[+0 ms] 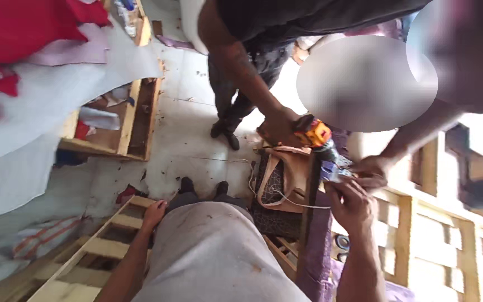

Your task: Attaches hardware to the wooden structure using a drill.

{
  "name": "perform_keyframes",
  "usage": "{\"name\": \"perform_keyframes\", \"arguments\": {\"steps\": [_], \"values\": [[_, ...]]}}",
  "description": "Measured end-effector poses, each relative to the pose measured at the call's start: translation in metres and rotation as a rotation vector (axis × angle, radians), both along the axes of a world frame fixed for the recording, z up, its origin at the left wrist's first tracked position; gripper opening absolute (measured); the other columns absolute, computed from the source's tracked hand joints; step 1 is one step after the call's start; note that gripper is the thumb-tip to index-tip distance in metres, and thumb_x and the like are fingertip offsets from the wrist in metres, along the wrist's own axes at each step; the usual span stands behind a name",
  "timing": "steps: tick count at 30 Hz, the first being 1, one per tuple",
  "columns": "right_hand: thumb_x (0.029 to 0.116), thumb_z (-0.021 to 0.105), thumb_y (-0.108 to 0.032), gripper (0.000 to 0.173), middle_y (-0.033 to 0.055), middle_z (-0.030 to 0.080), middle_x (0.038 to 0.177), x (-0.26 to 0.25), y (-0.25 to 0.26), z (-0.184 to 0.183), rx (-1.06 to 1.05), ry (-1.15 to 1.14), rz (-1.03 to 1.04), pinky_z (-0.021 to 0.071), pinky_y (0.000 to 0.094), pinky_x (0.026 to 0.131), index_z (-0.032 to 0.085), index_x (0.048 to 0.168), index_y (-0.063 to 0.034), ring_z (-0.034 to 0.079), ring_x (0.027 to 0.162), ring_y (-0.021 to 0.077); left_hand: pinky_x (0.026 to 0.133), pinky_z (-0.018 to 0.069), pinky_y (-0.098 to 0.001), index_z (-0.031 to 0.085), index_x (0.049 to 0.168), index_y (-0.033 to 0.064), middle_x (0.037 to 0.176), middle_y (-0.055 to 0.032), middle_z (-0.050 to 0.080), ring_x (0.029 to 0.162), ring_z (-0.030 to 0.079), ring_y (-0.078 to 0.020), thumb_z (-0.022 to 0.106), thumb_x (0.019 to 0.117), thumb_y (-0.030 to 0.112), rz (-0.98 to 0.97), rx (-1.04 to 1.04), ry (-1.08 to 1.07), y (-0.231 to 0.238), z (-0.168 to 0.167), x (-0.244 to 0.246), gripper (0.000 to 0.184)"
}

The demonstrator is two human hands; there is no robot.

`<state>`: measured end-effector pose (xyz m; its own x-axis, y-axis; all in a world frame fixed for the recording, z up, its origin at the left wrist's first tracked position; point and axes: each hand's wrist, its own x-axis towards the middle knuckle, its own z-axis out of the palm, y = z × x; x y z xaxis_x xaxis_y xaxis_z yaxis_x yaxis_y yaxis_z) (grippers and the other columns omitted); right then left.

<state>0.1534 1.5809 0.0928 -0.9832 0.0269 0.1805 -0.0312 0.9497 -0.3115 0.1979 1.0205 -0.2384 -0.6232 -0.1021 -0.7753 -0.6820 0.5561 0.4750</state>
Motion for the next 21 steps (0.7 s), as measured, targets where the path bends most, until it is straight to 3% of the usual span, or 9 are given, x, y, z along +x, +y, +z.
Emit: {"name": "perform_keyframes", "arguments": {"steps": [3,5,8,11,17,21], "values": [[0.0965,0.059,-0.032,0.031,0.0058,0.074,0.09,0.024,-0.071,-0.048,-0.166,-0.101,0.001,0.0589,0.036,0.074,0.079,0.097,-0.0082,0.069,0.08,0.0139,0.105,0.0481,-0.0521,0.067,0.126,-0.0022,0.119,-0.021,0.071,0.114,0.067,-0.0326,0.049,0.1097,0.025,0.391,0.04,-0.092,-0.022,-0.016,0.015,0.037],[0.0955,0.06,-0.032,0.029,0.004,0.075,0.092,0.035,-0.117,-0.088,-0.192,-0.237,0.019,0.0611,0.0408,0.075,0.08,0.099,-0.0114,0.072,0.083,0.0155,0.101,0.05,-0.0528,0.066,0.128,0.0004,0.119,-0.0195,0.071,0.112,0.067,-0.0322,0.049,0.1093,0.028,0.53,0.041,-0.157,-0.043,-0.02,0.021,0.037],[0.0947,0.063,-0.029,0.023,0.0047,0.076,0.096,0.029,-0.176,-0.123,-0.154,-0.411,0.124,0.0612,0.0486,0.076,0.08,0.102,-0.0139,0.074,0.085,0.0205,0.101,0.0503,-0.0581,0.067,0.129,0.0041,0.123,-0.0194,0.07,0.116,0.066,-0.036,0.049,0.1088,0.032,0.546,0.029,-0.237,-0.079,-0.038,0.028,0.039],[0.0956,0.066,-0.025,0.022,0.007,0.076,0.1,0.002,-0.218,-0.119,-0.192,-0.516,0.197,0.0607,0.0503,0.079,0.079,0.108,-0.0115,0.074,0.088,0.0225,0.092,0.0538,-0.055,0.067,0.129,0.0053,0.119,-0.0179,0.071,0.106,0.069,-0.034,0.049,0.1085,0.033,0.586,0.038,-0.267,-0.109,-0.045,0.029,0.04],[0.0965,0.061,-0.032,0.028,0.0046,0.076,0.1,-0.065,-0.247,-0.108,-0.104,-0.494,0.184,0.0595,0.0532,0.075,0.078,0.112,-0.0154,0.073,0.085,0.0219,0.088,0.0544,-0.0519,0.064,0.131,0.0023,0.115,-0.0186,0.07,0.097,0.068,-0.031,0.048,0.1087,0.03,0.722,0.063,-0.261,-0.147,-0.052,0.01,0.039],[0.1002,0.062,-0.033,0.029,0.0052,0.075,0.114,-0.115,-0.275,-0.101,-0.068,-0.681,0.153,0.0578,0.0541,0.091,0.075,0.121,-0.0173,0.072,0.101,0.0226,0.085,0.0531,-0.0502,0.061,0.132,-0.0013,0.116,-0.0212,0.067,0.094,0.065,-0.0294,0.05,0.1085,0.03,0.782,0.12,-0.216,-0.143,-0.047,-0.012,0.04]]}}
